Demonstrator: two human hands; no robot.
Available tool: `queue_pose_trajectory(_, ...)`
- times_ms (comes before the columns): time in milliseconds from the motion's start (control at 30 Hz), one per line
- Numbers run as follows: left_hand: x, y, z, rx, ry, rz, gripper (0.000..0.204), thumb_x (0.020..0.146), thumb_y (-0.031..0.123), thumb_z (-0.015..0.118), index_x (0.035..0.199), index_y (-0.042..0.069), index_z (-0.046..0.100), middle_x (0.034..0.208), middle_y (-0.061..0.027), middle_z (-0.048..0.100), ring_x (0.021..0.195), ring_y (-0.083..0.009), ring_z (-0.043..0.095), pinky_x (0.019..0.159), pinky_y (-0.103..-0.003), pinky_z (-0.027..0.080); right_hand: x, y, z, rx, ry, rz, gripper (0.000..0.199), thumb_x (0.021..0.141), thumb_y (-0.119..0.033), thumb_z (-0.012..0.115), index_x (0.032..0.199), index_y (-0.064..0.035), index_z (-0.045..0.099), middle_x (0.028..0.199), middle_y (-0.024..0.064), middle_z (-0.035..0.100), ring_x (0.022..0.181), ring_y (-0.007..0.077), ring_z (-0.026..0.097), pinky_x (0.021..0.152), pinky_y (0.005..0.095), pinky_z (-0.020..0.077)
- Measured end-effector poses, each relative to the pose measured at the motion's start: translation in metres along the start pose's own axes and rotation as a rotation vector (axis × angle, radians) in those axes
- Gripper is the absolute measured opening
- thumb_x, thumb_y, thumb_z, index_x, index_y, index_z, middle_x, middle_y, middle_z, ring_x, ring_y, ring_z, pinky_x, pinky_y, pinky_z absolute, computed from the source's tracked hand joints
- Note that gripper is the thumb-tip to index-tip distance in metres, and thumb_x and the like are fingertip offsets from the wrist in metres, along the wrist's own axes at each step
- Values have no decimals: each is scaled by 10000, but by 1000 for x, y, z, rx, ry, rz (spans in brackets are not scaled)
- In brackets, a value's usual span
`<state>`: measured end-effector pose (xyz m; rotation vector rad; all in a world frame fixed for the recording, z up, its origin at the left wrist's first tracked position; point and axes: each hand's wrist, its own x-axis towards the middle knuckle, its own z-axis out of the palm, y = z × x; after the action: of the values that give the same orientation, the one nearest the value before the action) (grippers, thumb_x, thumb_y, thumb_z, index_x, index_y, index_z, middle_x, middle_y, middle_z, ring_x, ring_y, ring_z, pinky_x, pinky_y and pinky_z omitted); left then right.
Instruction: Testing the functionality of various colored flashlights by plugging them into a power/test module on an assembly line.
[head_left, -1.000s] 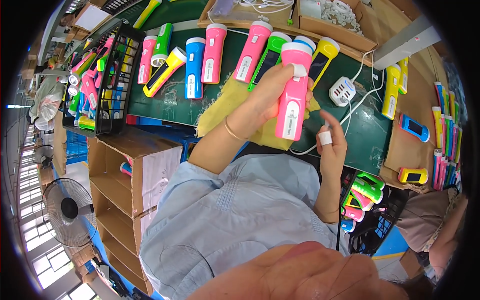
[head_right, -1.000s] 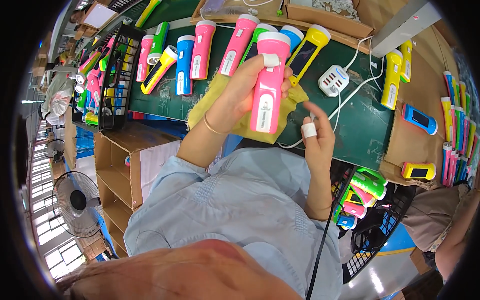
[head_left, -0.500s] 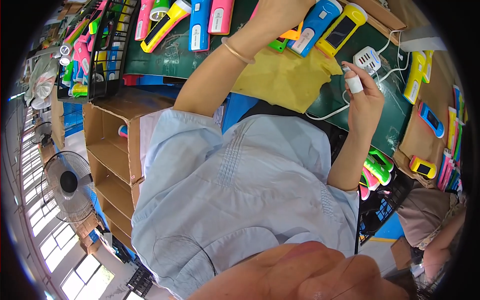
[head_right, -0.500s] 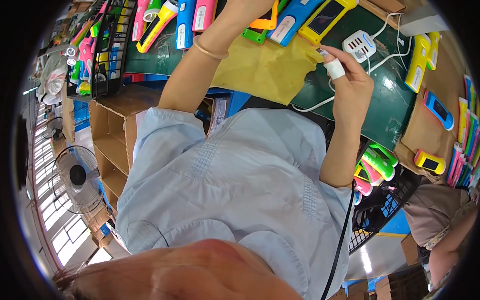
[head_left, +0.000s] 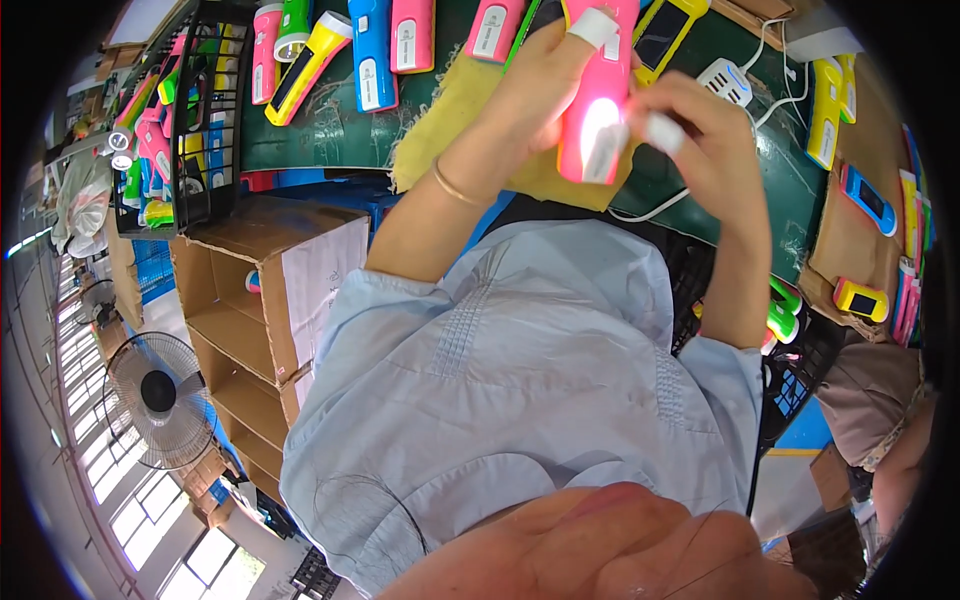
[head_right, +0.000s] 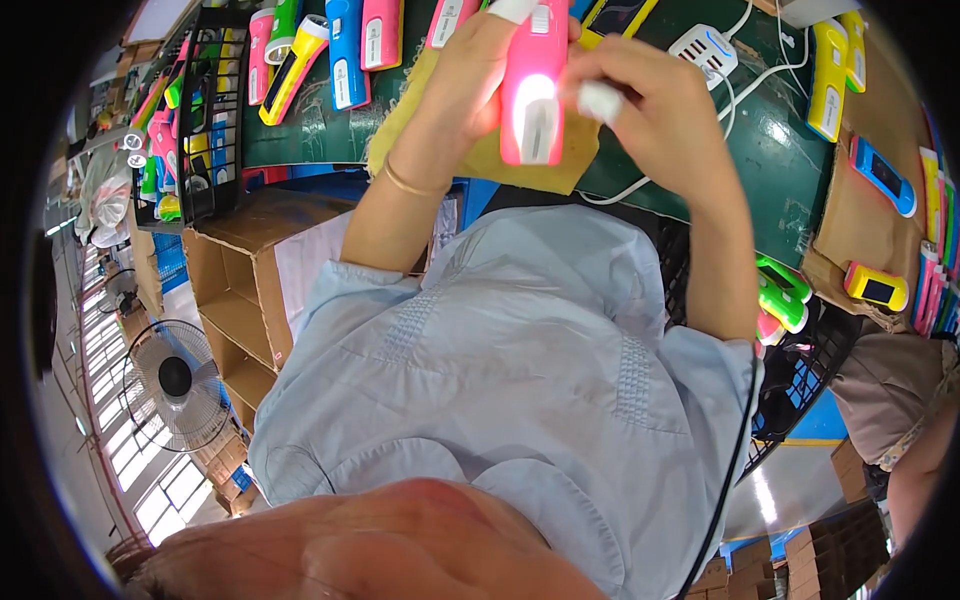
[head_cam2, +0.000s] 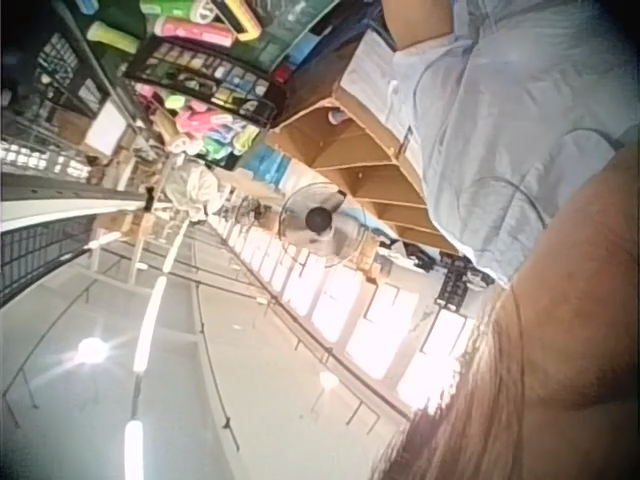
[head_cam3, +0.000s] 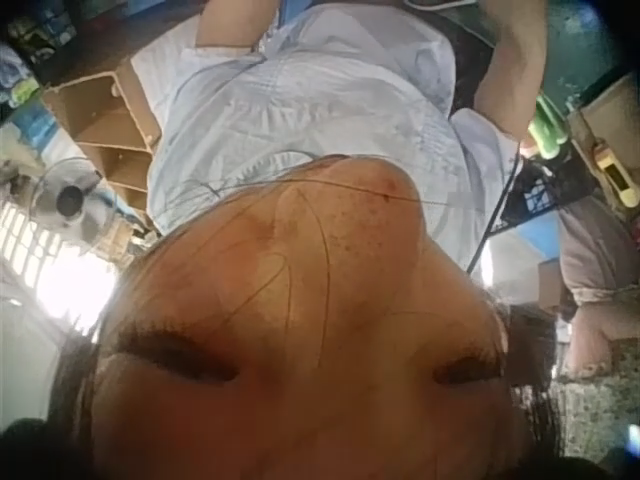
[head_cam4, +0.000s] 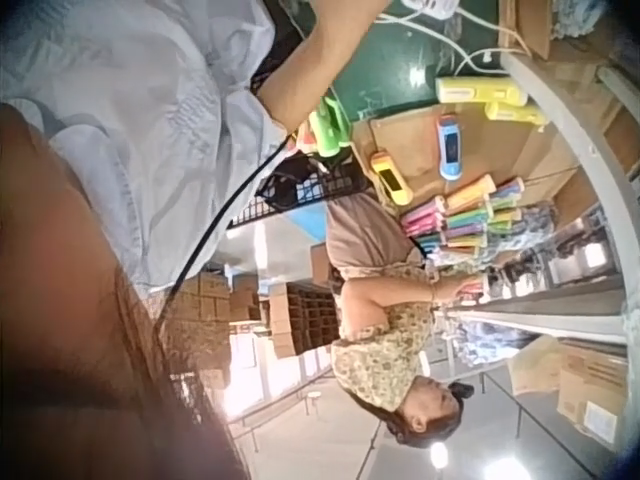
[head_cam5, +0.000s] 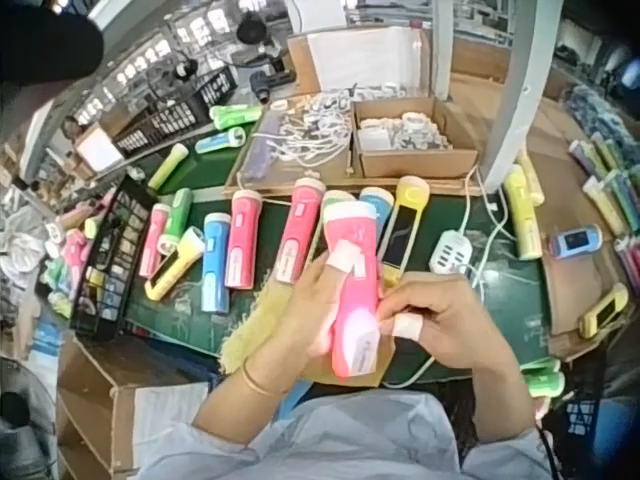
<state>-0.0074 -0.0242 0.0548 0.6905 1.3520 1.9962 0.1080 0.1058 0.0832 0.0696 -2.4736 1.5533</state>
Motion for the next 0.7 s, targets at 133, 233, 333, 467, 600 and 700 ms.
queue_pose_trajectory(133, 3, 30, 4, -60, -71, 209, 462, 865, 447, 522, 1080, 40, 478, 871, -82, 565, 735, -169, 575, 637, -301, 509, -25, -6, 7, 262, -147, 50, 257, 715, 1, 660, 954, -14, 568, 879, 18, 559, 792, 107, 530, 651, 239, 419)
queue_pose_trajectory(233, 5, 28, 12, -545, 14, -29, 425, 894, 421, 481, 1093, 46, 467, 859, -84, 546, 745, -194, 558, 686, -332, 505, -33, 0, 37, -296, 162, -422, 402, 611, 16, 703, 984, -20, 556, 859, 59, 526, 733, 184, 499, 626, 281, 423)
queue_pose_trajectory(333, 2, 12, 8, -598, 146, -102, 410, 902, 419, 461, 1082, 51, 471, 866, -75, 546, 737, -200, 556, 689, -339, 504, -43, 19, 44, -320, 215, -658, 329, 575, 61, 661, 890, -4, 588, 799, 82, 548, 674, 225, 513, 555, 313, 421)
queue_pose_trajectory(467, -13, 8, 11, -673, 161, -107, 410, 895, 424, 472, 1099, 68, 463, 873, -63, 530, 734, -192, 545, 695, -343, 495, -55, 27, 44, -231, 200, -608, 344, 578, -61, 740, 891, -3, 607, 809, 99, 539, 648, 235, 505, 539, 319, 404)
queue_pose_trajectory(600, -22, -14, 7, -313, -116, 252, 478, 877, 472, 418, 925, 1, 486, 882, -127, 546, 825, -259, 556, 808, -404, 444, -40, -2, 50, -98, 325, -84, 603, 583, -315, 801, 1058, -24, 569, 795, 88, 559, 678, 204, 537, 576, 286, 441)
queue_pose_trajectory(700, -51, -14, 6, 404, -222, 356, 530, 806, 420, 602, 1120, 6, 498, 1021, -132, 573, 954, -228, 546, 844, -348, 440, -40, 22, 59, 115, 349, -98, 505, 648, -166, 757, 1076, 1, 549, 874, 120, 586, 761, 238, 593, 673, 297, 476)
